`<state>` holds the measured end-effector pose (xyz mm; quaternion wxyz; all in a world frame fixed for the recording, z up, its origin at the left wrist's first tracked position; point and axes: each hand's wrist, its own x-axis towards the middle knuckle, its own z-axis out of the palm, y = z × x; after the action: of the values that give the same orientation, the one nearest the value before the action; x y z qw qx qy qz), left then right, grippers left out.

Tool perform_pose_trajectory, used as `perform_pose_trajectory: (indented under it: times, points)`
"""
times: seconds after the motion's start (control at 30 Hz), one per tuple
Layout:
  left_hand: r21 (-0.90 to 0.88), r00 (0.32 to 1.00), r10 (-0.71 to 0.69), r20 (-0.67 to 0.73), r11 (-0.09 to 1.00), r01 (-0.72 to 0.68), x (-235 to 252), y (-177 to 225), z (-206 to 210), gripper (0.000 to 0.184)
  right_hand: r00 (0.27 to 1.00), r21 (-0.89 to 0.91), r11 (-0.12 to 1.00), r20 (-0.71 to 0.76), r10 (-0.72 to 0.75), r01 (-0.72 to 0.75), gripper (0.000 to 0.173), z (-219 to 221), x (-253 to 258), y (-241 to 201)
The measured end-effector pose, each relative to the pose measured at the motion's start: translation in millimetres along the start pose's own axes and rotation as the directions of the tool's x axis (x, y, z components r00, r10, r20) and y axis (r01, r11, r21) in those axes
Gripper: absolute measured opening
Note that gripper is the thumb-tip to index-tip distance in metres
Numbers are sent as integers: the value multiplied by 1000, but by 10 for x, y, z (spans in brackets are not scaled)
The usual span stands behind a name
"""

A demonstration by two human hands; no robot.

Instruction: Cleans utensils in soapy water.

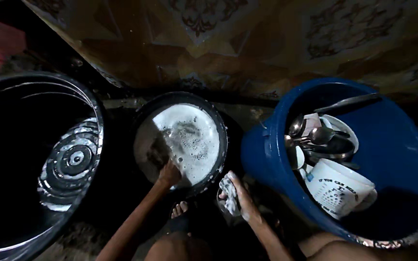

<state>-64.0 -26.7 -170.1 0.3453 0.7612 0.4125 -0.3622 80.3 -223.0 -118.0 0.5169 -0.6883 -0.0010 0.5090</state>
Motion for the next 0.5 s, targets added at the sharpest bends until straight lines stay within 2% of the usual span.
perform_pose_trajectory:
  times: [0.1, 0.2, 0.27, 0.33, 0.43, 0.5]
  points:
    - [92, 998, 43, 39, 995, -46, 13, 303, 224, 50, 999, 2, 1000, -39, -14, 14, 40, 7, 29, -13]
    - [83, 991, 121, -54, 990, -116, 67, 457, 326, 45, 998, -5, 1000, -57, -15, 15, 39, -11, 39, -3]
    - [-7, 979, 155, -132, 987, -158, 170, 431, 362, 56, 998, -20, 1000, -56, -20, 19, 39, -29, 41, 43]
    - [-79, 978, 109, -179, 989, -125, 212, 435, 336, 62, 999, -18, 1000, -44, -22, 21, 38, -34, 32, 86]
    - [-203, 974, -5, -225, 978, -42, 221, 450, 261, 52, 999, 23, 1000, -49, 10, -9, 38, -40, 0, 106]
    - [-345, 977, -7, -214, 936, -69, 222, 381, 191, 45, 998, 86, 995, -41, 45, -42, 39, -38, -18, 74]
